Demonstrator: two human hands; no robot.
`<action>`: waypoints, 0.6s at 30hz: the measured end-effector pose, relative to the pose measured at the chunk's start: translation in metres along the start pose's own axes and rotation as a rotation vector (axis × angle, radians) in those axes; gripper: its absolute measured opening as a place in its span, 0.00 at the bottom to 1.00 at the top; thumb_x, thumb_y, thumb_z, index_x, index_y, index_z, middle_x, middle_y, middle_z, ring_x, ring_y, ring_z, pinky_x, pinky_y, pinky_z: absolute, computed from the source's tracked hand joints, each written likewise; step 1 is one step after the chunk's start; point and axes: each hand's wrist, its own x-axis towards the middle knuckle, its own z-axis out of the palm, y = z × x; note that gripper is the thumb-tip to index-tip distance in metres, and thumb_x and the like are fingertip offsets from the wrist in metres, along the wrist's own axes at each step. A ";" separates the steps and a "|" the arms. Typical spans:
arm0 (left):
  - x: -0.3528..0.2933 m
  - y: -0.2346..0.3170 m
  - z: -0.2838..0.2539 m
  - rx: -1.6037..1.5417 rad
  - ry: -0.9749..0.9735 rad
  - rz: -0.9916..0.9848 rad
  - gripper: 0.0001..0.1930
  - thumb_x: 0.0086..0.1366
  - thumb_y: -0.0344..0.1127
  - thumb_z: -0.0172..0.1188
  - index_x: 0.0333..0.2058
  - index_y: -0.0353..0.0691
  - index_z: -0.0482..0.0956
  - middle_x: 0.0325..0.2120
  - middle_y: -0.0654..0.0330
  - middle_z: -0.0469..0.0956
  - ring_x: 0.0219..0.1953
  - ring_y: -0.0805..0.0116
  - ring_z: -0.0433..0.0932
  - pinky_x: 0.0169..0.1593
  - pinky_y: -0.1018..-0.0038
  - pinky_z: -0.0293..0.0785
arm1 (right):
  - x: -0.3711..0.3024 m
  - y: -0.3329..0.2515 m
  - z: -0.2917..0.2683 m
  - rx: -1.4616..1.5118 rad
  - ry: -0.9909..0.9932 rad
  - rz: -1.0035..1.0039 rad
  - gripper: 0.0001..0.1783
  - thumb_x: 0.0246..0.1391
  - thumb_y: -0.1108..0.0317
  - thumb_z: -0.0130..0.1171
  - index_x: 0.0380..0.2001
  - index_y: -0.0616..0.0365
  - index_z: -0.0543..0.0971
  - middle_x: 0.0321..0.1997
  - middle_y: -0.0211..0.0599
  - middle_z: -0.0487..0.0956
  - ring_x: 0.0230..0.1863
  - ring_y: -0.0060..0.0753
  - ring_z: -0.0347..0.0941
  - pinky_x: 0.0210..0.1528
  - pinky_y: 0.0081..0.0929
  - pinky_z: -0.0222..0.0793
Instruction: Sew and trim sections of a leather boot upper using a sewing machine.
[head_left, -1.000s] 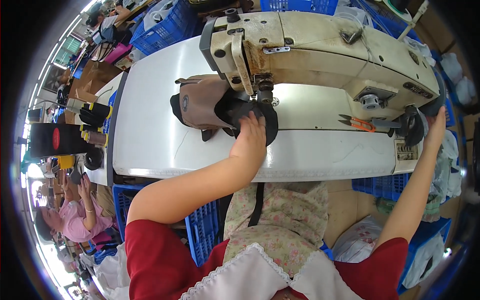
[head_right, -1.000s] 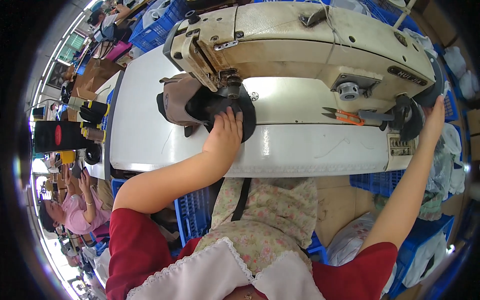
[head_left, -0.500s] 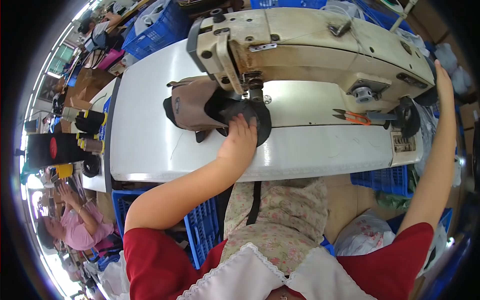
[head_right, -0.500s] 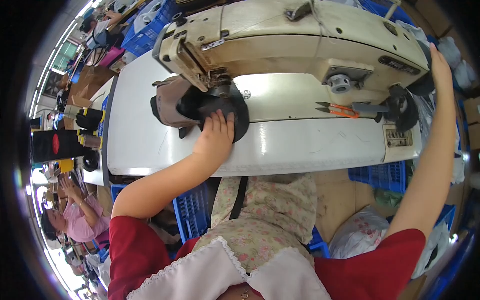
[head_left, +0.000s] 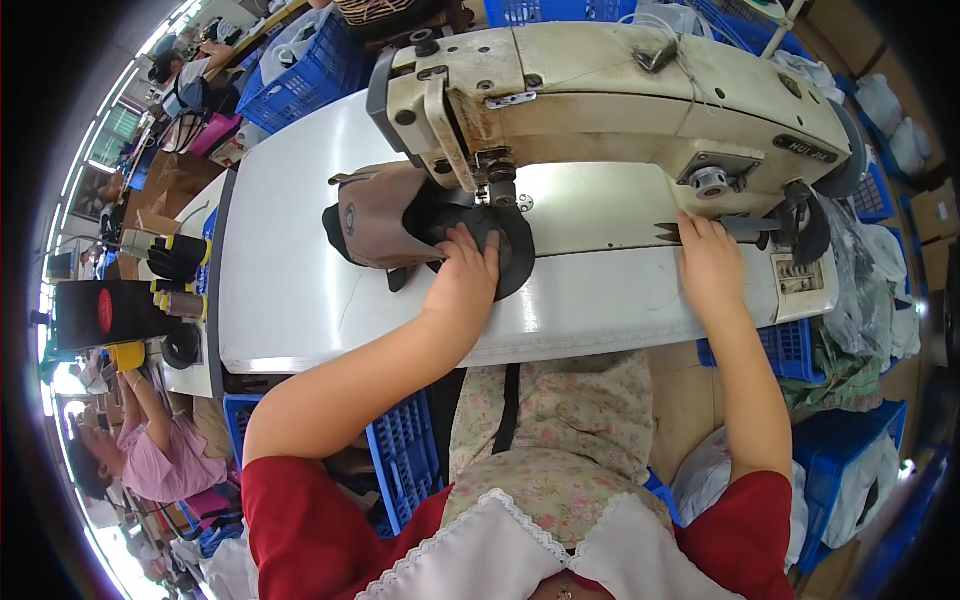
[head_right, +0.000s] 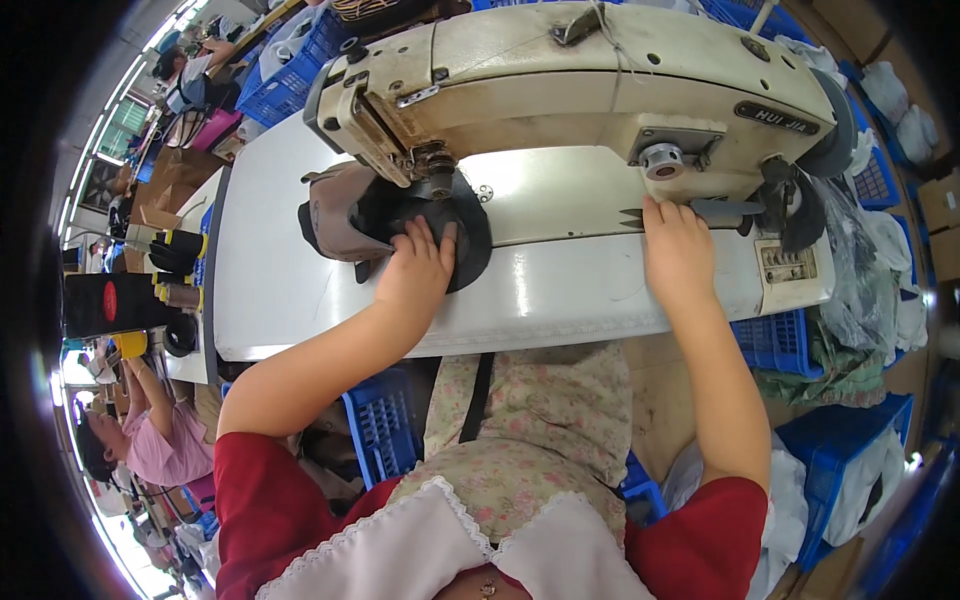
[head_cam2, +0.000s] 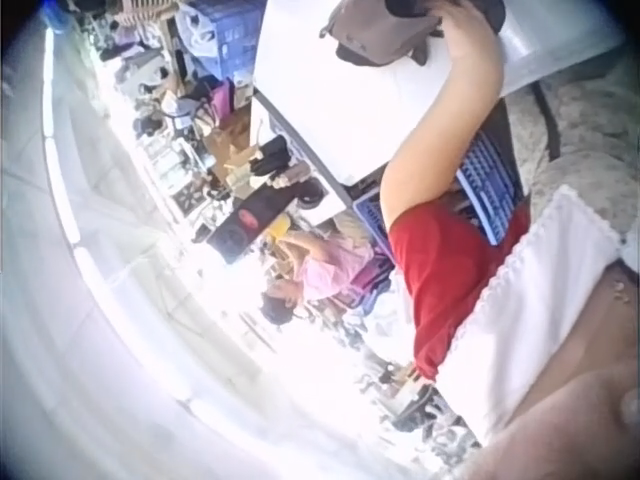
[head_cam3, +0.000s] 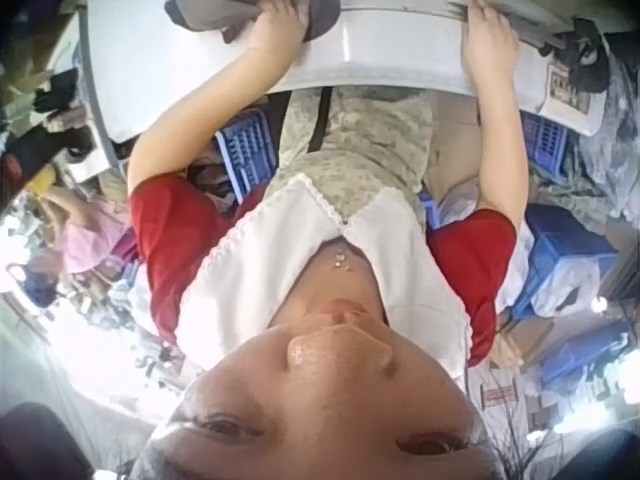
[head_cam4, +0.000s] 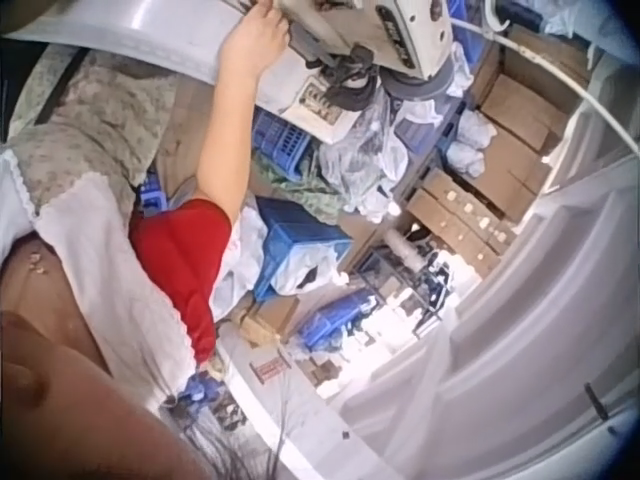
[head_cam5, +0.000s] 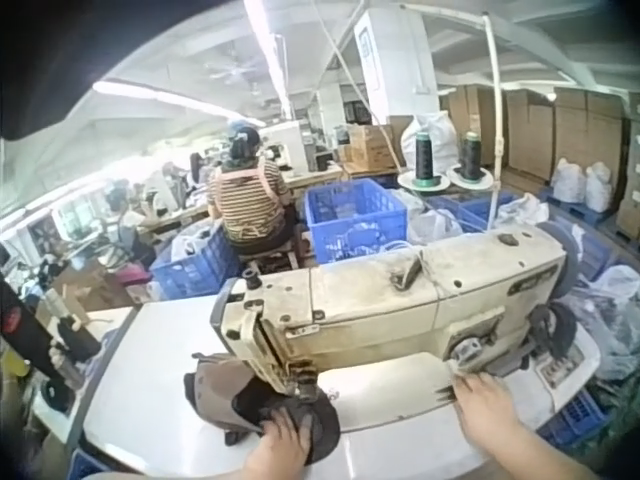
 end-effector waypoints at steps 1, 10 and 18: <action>0.000 0.000 0.001 0.000 -0.016 -0.012 0.29 0.67 0.38 0.45 0.66 0.36 0.62 0.55 0.35 0.73 0.57 0.44 0.71 0.54 0.58 0.66 | 0.001 -0.002 0.000 0.015 -0.045 0.040 0.20 0.49 0.73 0.58 0.47 0.62 0.79 0.43 0.39 0.77 0.49 0.43 0.73 0.51 0.39 0.69; 0.001 -0.011 -0.002 -0.113 -0.008 0.041 0.28 0.65 0.38 0.50 0.63 0.37 0.68 0.52 0.34 0.74 0.49 0.52 0.73 0.49 0.62 0.67 | -0.008 0.004 0.006 0.670 -0.094 0.151 0.14 0.51 0.71 0.62 0.43 0.59 0.80 0.43 0.39 0.77 0.49 0.46 0.72 0.50 0.40 0.68; 0.001 -0.018 -0.005 -0.188 -0.002 0.084 0.28 0.63 0.37 0.50 0.61 0.33 0.69 0.51 0.31 0.74 0.51 0.49 0.73 0.50 0.61 0.68 | -0.004 -0.023 0.007 0.442 0.122 0.059 0.10 0.63 0.65 0.53 0.36 0.60 0.78 0.37 0.40 0.78 0.39 0.41 0.74 0.34 0.32 0.68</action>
